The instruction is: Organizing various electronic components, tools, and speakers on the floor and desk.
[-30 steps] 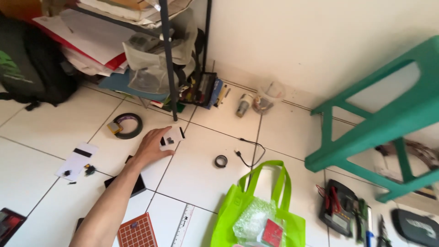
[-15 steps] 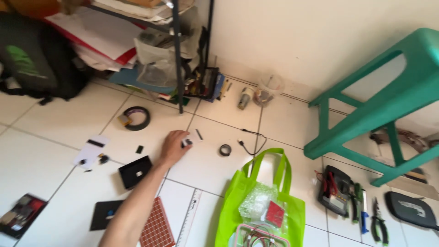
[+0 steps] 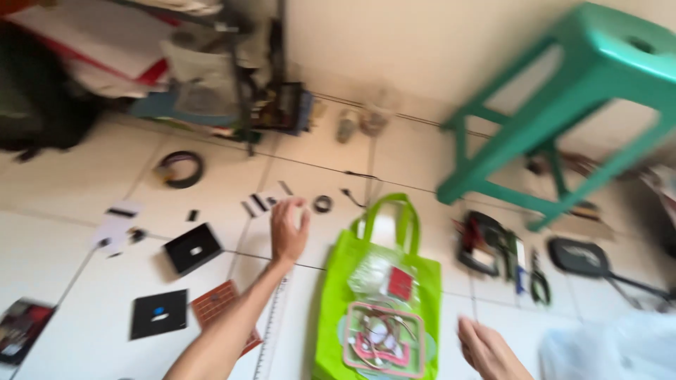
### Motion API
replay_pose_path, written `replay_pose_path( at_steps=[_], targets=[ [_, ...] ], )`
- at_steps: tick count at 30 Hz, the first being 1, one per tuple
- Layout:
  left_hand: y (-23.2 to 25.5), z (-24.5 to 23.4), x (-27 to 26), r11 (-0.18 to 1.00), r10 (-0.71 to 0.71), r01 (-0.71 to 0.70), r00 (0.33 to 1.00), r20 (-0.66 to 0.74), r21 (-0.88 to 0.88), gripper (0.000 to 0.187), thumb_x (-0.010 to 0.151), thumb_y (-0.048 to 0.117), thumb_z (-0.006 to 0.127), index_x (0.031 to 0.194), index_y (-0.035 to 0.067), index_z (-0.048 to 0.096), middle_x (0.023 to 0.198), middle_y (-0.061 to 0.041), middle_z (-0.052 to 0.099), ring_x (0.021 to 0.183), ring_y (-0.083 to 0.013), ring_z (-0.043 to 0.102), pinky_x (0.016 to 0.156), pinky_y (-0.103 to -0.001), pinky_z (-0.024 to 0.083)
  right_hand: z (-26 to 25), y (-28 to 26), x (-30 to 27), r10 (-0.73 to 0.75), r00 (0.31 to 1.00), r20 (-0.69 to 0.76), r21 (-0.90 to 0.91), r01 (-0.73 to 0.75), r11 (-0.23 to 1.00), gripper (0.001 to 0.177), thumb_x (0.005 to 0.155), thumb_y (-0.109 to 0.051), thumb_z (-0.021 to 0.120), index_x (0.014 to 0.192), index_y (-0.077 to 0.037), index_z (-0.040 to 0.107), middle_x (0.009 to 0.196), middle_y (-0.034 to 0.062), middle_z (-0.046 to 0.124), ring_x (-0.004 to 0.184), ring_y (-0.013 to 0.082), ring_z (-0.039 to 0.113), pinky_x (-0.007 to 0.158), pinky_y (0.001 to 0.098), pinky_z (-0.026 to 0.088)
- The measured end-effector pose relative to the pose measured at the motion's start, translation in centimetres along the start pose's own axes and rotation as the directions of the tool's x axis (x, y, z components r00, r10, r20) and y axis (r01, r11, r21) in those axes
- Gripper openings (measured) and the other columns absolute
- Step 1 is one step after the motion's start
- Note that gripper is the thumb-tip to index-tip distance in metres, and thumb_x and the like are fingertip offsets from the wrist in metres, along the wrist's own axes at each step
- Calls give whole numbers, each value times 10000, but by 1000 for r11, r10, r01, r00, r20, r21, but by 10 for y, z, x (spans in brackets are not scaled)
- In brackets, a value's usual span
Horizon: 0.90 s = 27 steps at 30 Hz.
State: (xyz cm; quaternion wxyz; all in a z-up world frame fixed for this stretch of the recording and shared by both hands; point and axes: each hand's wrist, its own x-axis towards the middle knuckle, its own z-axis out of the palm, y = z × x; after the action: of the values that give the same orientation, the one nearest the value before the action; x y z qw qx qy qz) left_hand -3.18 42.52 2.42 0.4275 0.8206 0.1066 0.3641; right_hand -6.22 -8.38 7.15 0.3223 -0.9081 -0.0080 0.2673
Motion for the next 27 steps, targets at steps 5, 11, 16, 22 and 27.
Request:
replay_pose_path(
  at_steps=[5,11,16,22,27],
  targets=[
    [122,34,-46,910,-11,109,971,240,-399,203,947,144,662,1118,36,681,1009,-115,697,941,-253,699,828,-370,571,-27,-161,-58,-114,991,64,-14,115,993,248,972,-302,562,965,-69,648,680,26,616,581,134,613,554,319,564],
    [194,42,-88,819,116,279,775,621,-501,211,942,149,660,1124,43,677,1032,-118,699,913,-206,712,813,-330,597,-50,-185,-95,-24,1000,-18,-62,23,998,377,1009,-305,517,786,-32,651,601,53,537,539,148,517,525,352,469],
    [142,41,-102,996,-26,-12,907,420,87,688,702,337,859,1267,36,609,1285,-208,571,1242,-379,516,1088,-531,408,-44,-126,-112,-66,982,-176,-12,65,998,467,1023,-319,443,671,-13,472,520,67,447,475,165,437,487,366,404],
    [116,1,-106,896,-138,-175,763,631,408,1191,606,668,904,1512,42,449,1553,-249,279,1470,-516,245,1125,-710,251,-32,-74,-110,184,973,-139,312,-133,941,525,1042,-386,422,629,-61,443,525,46,459,463,160,434,470,344,444],
    [34,21,-135,964,-250,180,865,435,195,552,799,460,784,1263,175,691,1502,-266,423,1336,-469,473,1067,-512,452,-10,-41,-93,159,986,-51,315,-135,939,539,1056,-433,438,661,-71,497,582,10,473,510,123,440,498,313,453]
  ],
)
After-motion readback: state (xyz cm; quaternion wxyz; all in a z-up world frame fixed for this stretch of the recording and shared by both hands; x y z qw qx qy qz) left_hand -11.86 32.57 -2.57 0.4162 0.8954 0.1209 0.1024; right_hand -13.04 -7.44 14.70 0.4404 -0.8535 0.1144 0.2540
